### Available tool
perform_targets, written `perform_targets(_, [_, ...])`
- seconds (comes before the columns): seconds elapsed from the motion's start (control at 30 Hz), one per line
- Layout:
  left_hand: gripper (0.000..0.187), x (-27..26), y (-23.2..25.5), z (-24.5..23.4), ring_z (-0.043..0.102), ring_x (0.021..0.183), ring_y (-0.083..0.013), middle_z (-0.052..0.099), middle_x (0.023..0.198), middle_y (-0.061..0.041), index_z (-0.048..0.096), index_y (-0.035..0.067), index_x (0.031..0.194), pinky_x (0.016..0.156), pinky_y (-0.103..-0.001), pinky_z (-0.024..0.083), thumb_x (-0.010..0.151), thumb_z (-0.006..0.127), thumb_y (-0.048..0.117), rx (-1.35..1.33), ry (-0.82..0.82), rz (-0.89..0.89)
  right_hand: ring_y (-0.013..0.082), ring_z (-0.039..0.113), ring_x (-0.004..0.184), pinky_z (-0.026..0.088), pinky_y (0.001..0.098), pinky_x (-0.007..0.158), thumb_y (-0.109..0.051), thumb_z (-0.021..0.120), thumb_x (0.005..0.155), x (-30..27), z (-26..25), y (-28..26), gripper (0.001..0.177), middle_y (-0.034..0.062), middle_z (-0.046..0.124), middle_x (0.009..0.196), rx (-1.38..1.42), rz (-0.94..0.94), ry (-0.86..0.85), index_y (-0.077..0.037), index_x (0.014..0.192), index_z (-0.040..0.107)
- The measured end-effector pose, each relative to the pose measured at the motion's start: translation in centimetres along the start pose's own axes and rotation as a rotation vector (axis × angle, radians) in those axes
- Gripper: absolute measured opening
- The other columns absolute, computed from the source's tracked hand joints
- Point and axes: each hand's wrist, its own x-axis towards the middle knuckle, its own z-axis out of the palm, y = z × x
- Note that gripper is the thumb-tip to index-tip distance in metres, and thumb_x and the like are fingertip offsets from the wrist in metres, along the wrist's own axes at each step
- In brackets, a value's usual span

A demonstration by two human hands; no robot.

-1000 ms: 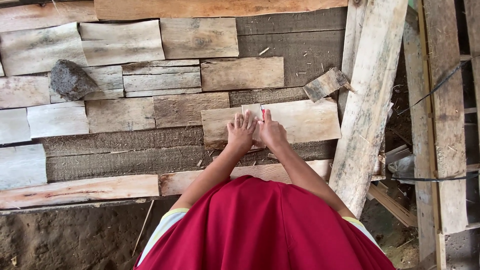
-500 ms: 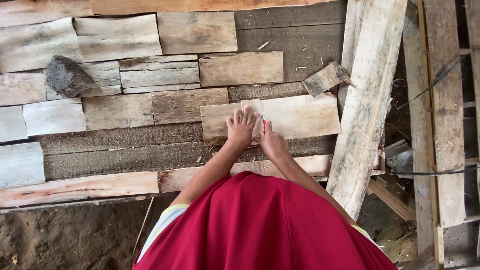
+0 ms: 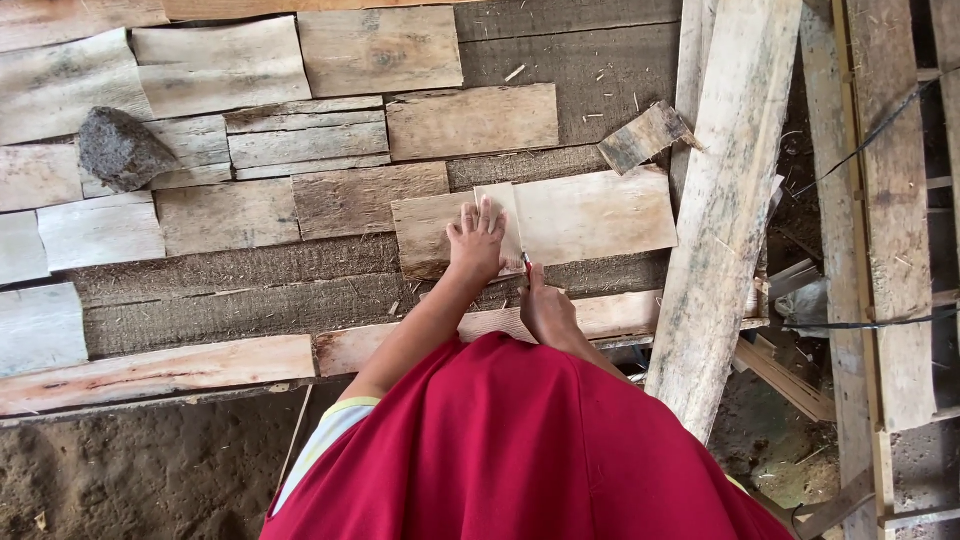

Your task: The person uses a red utility knife to scrape the surface of wooden planks arranged on a workbench. They repeatedly lift, flip, and reposition the planks while scraping off loose material. The person handles several planks one at a time, moving them around the bench during the process.

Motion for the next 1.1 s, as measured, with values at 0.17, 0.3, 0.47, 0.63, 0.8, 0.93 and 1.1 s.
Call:
perform_targets(0.17, [0.093, -0.2, 0.2, -0.3, 0.011, 0.153, -0.0494, 0.008, 0.172, -0.017, 0.026, 0.022, 0.164, 0.109, -0.069, 0.029, 0.089, 0.074, 0.049, 0.018, -0.005, -0.007, 0.0504, 0.071, 0.102, 0.057, 0.0593, 0.084, -0.040, 0.040, 0.105, -1.0, 0.8, 0.5, 0.062, 0.0309, 0.072, 0.101, 0.031, 0.040, -0.052, -0.010, 0.156, 0.022])
perform_targets(0.3, [0.093, 0.2, 0.2, 0.2, 0.010, 0.153, -0.0498, 0.006, 0.172, -0.017, 0.025, 0.022, 0.164, 0.110, -0.071, 0.028, 0.089, 0.073, 0.050, 0.014, -0.010, -0.007, 0.0500, 0.071, 0.105, 0.056, 0.0590, 0.087, -0.042, 0.040, 0.105, -1.5, 0.7, 0.7, 0.061, 0.0302, 0.071, 0.104, 0.036, 0.058, -0.075, -0.012, 0.156, 0.023])
perform_targets(0.47, [0.094, -0.3, 0.4, -0.4, 0.010, 0.154, -0.0495, 0.006, 0.172, -0.017, 0.025, 0.021, 0.164, 0.111, -0.071, 0.028, 0.090, 0.073, 0.052, 0.007, -0.011, -0.008, 0.0505, 0.069, 0.109, 0.055, 0.0596, 0.091, -0.040, 0.038, 0.106, -2.9, -0.8, 0.2, 0.061, 0.0312, 0.071, 0.107, 0.031, 0.063, -0.114, -0.012, 0.157, 0.021])
perform_targets(0.63, [0.095, -0.1, 0.1, -0.2, 0.008, 0.154, -0.0500, 0.004, 0.172, -0.018, 0.023, 0.021, 0.165, 0.110, -0.071, 0.027, 0.090, 0.072, 0.053, -0.013, -0.011, -0.004, 0.0508, 0.068, 0.112, 0.054, 0.0591, 0.094, -0.039, 0.036, 0.106, -3.9, -2.4, 0.1, 0.061, 0.0320, 0.070, 0.111, 0.018, 0.065, -0.161, -0.011, 0.158, 0.021])
perform_targets(0.8, [0.100, -0.6, 0.1, -0.5, 0.007, 0.154, -0.0492, 0.002, 0.172, -0.018, 0.019, 0.021, 0.165, 0.110, -0.071, 0.025, 0.089, 0.075, 0.051, 0.030, -0.031, 0.006, 0.0532, 0.065, 0.117, 0.051, 0.0616, 0.098, -0.045, 0.034, 0.105, -5.6, -7.1, -2.0, 0.066, 0.0336, 0.068, 0.117, 0.083, 0.063, -0.129, -0.016, 0.162, 0.019])
perform_targets(0.93, [0.101, -0.4, 0.4, -0.2, 0.006, 0.153, -0.0506, 0.001, 0.172, -0.019, 0.019, 0.019, 0.165, 0.108, -0.073, 0.026, 0.088, 0.077, 0.050, 0.010, -0.020, 0.002, 0.0555, 0.068, 0.106, 0.055, 0.0598, 0.088, -0.036, 0.037, 0.108, -2.1, -9.8, -4.8, 0.063, 0.0362, 0.069, 0.107, 0.180, 0.002, 0.031, -0.020, 0.164, 0.016])
perform_targets(1.1, [0.108, 1.3, -0.1, 1.8, 0.008, 0.153, -0.0508, 0.003, 0.172, -0.019, 0.019, 0.020, 0.165, 0.109, -0.075, 0.025, 0.083, 0.082, 0.051, -0.026, -0.013, 0.003, 0.0513, 0.070, 0.105, 0.056, 0.0587, 0.089, -0.036, 0.042, 0.108, 3.9, -9.8, -5.9, 0.063, 0.0323, 0.071, 0.105, 0.079, -0.020, 0.117, -0.028, 0.165, 0.015])
